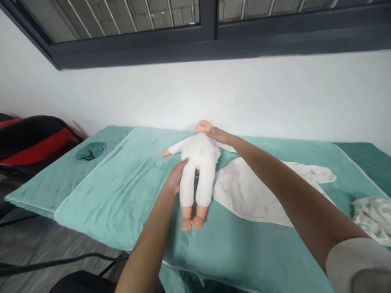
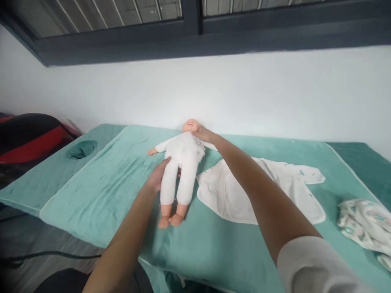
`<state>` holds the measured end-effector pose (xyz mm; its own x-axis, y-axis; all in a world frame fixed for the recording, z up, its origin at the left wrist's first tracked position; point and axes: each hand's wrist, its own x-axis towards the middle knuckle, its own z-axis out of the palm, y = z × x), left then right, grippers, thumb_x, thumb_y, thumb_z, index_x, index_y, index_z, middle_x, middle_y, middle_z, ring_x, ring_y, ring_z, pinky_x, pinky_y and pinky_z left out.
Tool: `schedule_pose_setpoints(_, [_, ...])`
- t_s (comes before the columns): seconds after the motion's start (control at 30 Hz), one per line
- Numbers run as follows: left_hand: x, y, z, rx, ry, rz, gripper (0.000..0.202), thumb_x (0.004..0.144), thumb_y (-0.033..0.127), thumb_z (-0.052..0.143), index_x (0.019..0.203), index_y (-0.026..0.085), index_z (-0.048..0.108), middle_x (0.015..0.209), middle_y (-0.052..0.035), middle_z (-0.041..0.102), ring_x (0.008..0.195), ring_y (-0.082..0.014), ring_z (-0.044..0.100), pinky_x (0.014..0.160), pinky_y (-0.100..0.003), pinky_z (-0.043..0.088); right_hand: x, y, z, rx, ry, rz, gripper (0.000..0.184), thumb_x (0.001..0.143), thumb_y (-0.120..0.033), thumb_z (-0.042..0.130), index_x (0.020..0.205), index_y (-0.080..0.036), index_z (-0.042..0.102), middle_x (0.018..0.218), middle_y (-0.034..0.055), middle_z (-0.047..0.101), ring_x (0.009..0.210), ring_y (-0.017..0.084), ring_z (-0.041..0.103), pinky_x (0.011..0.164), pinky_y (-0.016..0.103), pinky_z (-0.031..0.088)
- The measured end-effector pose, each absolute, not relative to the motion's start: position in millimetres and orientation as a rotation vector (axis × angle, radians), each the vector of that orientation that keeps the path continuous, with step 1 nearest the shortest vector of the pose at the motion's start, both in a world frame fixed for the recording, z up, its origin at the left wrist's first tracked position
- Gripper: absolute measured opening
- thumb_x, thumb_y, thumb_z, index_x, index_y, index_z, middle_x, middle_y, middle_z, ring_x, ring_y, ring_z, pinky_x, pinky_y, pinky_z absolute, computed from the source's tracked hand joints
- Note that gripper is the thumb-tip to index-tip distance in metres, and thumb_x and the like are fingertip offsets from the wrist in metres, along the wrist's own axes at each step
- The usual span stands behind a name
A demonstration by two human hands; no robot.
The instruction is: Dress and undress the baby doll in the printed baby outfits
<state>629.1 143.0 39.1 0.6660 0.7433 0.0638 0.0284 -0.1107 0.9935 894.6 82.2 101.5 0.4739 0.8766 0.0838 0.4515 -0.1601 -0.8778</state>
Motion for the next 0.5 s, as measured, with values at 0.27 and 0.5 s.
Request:
schedule_pose_setpoints(0.27, [673,3,63,1.268,0.424,0.429,0.06,0.081,0.07,0.063,0.115,0.022,0.067,0.1,-0.0181,0.077,0.094,-0.0375,0.076,0.077,-0.057,0.065,944,-74,147,-2.111,-1.006,0.511,0.084,0.082,-0.069,0.067,0.144,-0.015,0.051,0.146,0.0191,0.057,0.125,0.036,0.062,0.107,0.045,0.049])
schedule_pose_setpoints(0.5, [724,-108,62,0.977,0.369,0.221,0.058,0.087,0.049,0.069,0.136,0.023,0.052,0.109,-0.0129,0.076,0.094,-0.0332,0.077,0.075,-0.048,0.065,982,-183,130,-2.336,-0.836,0.436,0.076,0.092,-0.065,0.055,0.149,-0.016,0.043,0.143,0.0203,0.059,0.123,0.034,0.062,0.107,0.047,0.047])
